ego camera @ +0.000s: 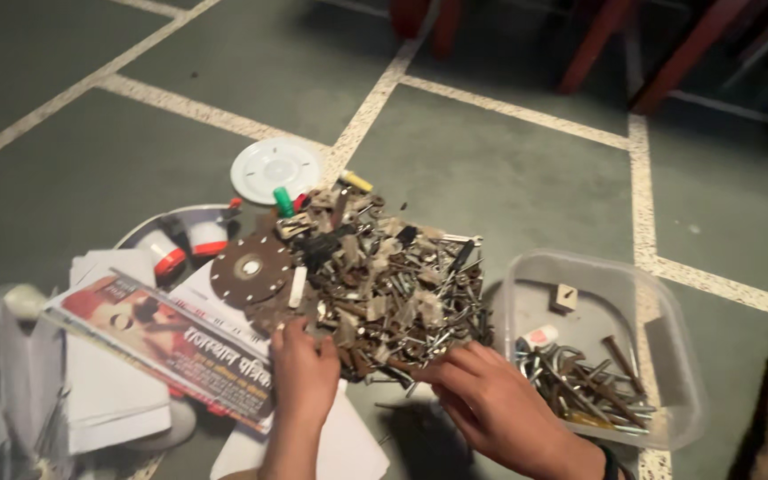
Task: The person sits on the floor and sorts a mixed pile of metal hardware, picking up items like bolts, screws, and washers and placing them into a clear plastic container. The person handles the items one by one or in small groups, separating them from the larger pile.
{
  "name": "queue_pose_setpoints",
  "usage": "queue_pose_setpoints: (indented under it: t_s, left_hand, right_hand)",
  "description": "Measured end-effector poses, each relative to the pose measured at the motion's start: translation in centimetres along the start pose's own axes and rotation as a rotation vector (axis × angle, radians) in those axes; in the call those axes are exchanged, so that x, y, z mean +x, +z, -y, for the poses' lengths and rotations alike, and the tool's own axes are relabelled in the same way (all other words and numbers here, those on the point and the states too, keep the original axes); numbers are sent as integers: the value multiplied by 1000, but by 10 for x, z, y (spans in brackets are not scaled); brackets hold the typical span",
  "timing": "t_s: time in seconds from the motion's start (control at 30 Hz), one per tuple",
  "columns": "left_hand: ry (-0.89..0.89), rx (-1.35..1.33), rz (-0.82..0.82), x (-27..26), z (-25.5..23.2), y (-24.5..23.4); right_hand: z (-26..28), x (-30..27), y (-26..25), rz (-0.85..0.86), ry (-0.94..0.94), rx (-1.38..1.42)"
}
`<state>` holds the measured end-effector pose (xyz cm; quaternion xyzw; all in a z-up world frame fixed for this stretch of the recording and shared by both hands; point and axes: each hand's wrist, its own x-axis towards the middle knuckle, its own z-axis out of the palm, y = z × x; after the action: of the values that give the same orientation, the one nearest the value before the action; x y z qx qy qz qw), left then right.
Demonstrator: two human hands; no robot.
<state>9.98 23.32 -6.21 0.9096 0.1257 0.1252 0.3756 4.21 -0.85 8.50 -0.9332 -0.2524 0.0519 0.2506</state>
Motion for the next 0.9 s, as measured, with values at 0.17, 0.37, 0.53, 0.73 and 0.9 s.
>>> queue_pose_setpoints:
  t_s: [0.17,0.37,0.53,0.73,0.9]
  left_hand:
    - [-187,-131,190,2,-11,-1]
    - [-170,-112,258,-1,-24,-6]
    - [-211,-179,289,1,-37,-14]
    - [-202,-220,402,1,-55,-28]
    - [-166,-214,462,0,-53,-24]
  right_hand:
    - [8,32,24,-134,-177,-69]
    - [-9,60,56,-75,-3,-201]
    - [-18,69,70,-50,99,-221]
    - [-20,68,78,-168,59,-116]
    - [-29,69,83,-165,331,58]
